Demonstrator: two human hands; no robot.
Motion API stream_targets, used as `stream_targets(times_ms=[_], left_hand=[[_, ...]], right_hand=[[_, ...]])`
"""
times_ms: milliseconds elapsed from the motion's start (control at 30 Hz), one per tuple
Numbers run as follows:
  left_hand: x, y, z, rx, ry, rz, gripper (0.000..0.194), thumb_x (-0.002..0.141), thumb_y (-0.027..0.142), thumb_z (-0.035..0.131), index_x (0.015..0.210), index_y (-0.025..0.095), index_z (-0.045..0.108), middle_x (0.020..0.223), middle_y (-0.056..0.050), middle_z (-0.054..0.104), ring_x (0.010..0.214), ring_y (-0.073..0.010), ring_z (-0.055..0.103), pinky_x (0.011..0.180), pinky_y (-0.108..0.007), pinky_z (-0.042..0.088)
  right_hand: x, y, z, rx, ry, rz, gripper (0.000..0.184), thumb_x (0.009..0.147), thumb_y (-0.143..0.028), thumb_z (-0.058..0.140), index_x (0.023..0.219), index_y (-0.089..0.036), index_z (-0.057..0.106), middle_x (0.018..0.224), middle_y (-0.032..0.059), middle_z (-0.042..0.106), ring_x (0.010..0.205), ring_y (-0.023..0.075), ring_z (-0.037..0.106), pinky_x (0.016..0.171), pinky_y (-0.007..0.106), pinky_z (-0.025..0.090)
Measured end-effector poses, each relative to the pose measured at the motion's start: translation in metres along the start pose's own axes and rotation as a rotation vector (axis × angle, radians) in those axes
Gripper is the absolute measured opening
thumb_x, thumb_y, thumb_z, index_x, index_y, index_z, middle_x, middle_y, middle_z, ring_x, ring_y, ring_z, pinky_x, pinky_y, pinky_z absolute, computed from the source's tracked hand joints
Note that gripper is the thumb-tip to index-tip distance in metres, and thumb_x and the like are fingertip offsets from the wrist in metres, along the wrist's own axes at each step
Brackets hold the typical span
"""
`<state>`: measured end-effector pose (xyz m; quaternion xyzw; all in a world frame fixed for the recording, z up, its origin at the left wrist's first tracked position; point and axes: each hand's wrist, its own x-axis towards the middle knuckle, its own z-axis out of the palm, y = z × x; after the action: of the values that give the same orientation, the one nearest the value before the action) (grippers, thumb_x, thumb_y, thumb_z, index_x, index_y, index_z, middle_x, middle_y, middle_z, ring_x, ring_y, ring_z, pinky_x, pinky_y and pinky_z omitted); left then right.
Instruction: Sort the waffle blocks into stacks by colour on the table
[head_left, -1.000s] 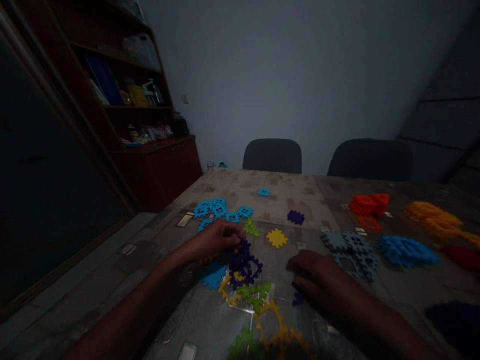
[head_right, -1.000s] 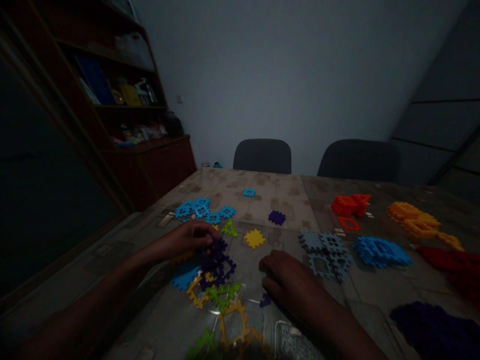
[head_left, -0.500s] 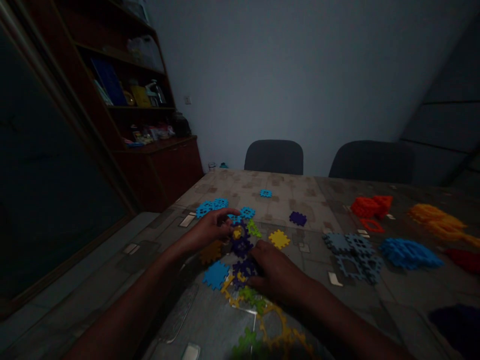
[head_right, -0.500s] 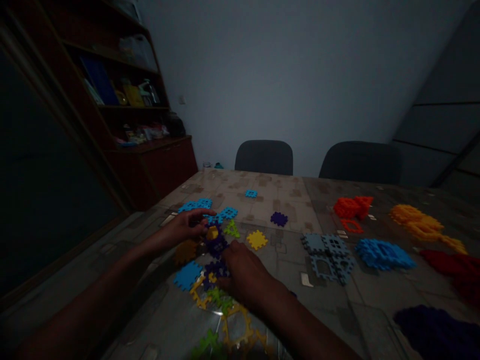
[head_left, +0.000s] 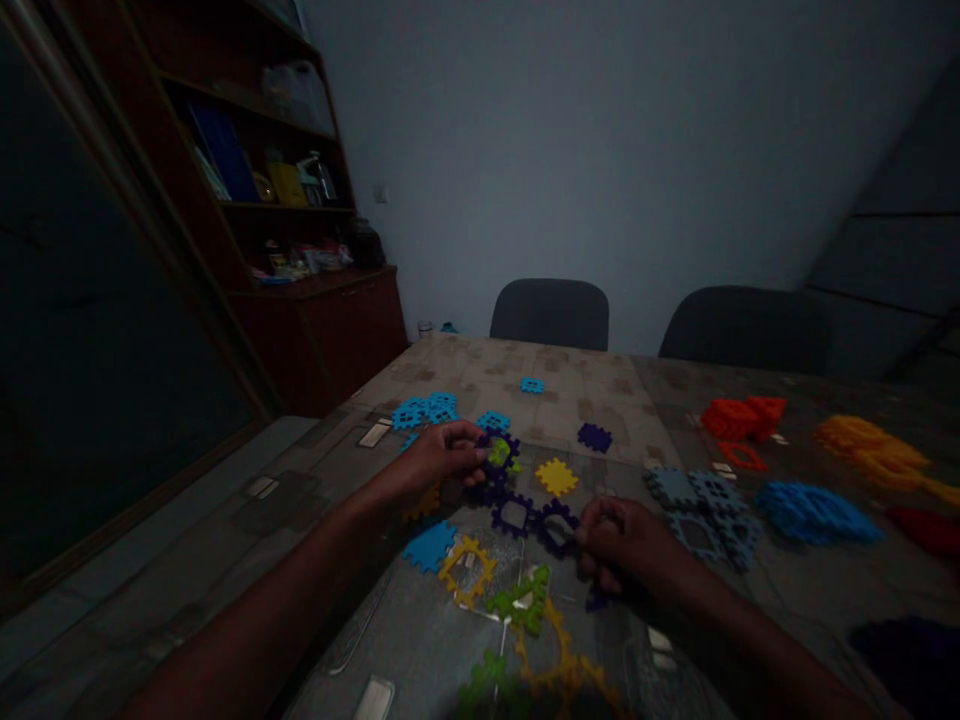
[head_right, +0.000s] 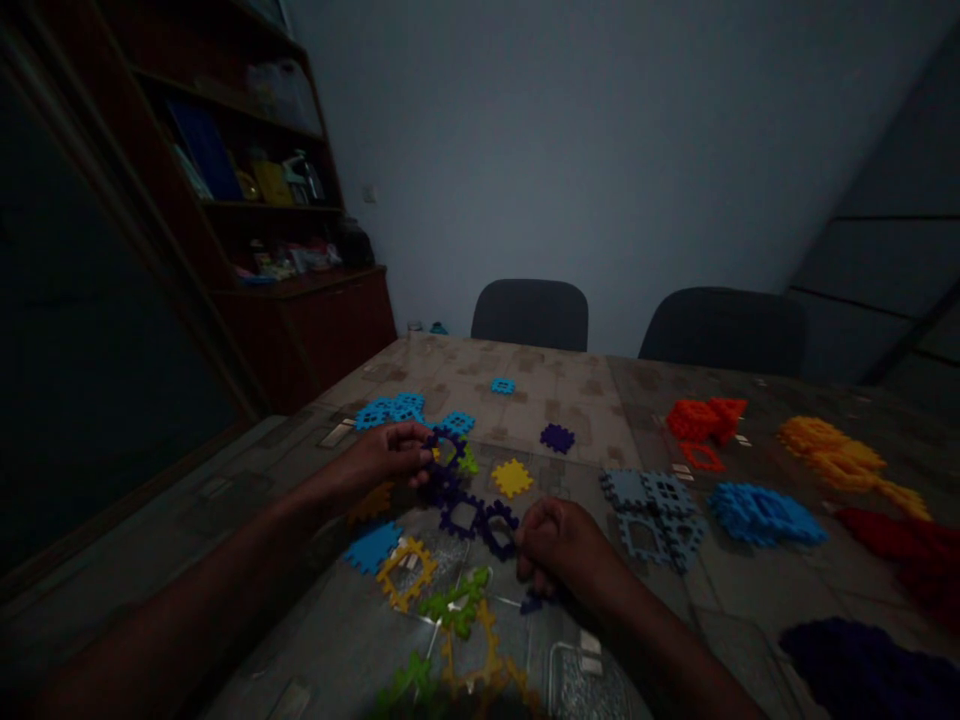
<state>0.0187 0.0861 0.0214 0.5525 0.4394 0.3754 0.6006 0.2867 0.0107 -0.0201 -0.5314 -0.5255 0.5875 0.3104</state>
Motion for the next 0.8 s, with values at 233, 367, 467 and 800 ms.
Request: stream_targets(times_ms=[233, 367, 467, 800], left_hand=[[-0.006, -0.019, 0.033, -0.049, -0.099, -0.094, 0.045, 0.064, 0.038, 0.085, 0.087, 0.019, 0.050, 0.057, 0.000, 0.067, 0.048, -0.0148, 0.065, 0.047, -0.021, 0.048], [-0.014, -0.033, 0.059, -0.066, -0.171, -0.177, 0.050, 0.065, 0.043, 0.083, 0.088, 0.020, 0.045, 0.060, -0.002, 0.070, 0.051, -0.0185, 0.069, 0.046, -0.022, 0.048], [-0.022, -0.039, 0.076, -0.086, -0.222, -0.230, 0.054, 0.065, 0.048, 0.081, 0.091, 0.022, 0.042, 0.065, -0.003, 0.071, 0.054, -0.0197, 0.070, 0.046, -0.023, 0.048], [-0.008, -0.006, 0.020, 0.826, -0.088, 0.229, 0.014, 0.082, 0.024, 0.058, 0.090, 0.020, 0.067, 0.077, -0.002, 0.068, 0.073, -0.0198, 0.063, 0.064, -0.028, 0.042]], right_hand=[[-0.012, 0.003, -0.006, -0.571, 0.228, -0.149, 0.023, 0.075, -0.040, 0.053, 0.061, -0.021, 0.050, 0.055, 0.0004, 0.055, 0.053, 0.0139, 0.051, 0.049, 0.025, 0.031], [-0.019, -0.008, -0.011, -0.689, 0.224, -0.230, 0.024, 0.083, -0.032, 0.045, 0.064, -0.020, 0.053, 0.061, 0.0020, 0.058, 0.058, 0.0162, 0.053, 0.054, 0.028, 0.033], [-0.023, -0.015, -0.014, -0.656, 0.176, -0.265, 0.015, 0.083, -0.028, 0.049, 0.078, -0.019, 0.060, 0.063, 0.0001, 0.058, 0.060, 0.0159, 0.053, 0.055, 0.027, 0.034], [-0.025, -0.009, -0.006, -0.863, 0.129, -0.420, 0.044, 0.074, -0.017, 0.070, 0.118, -0.017, 0.061, 0.118, 0.0118, 0.062, 0.109, 0.0273, 0.054, 0.094, 0.039, 0.042]])
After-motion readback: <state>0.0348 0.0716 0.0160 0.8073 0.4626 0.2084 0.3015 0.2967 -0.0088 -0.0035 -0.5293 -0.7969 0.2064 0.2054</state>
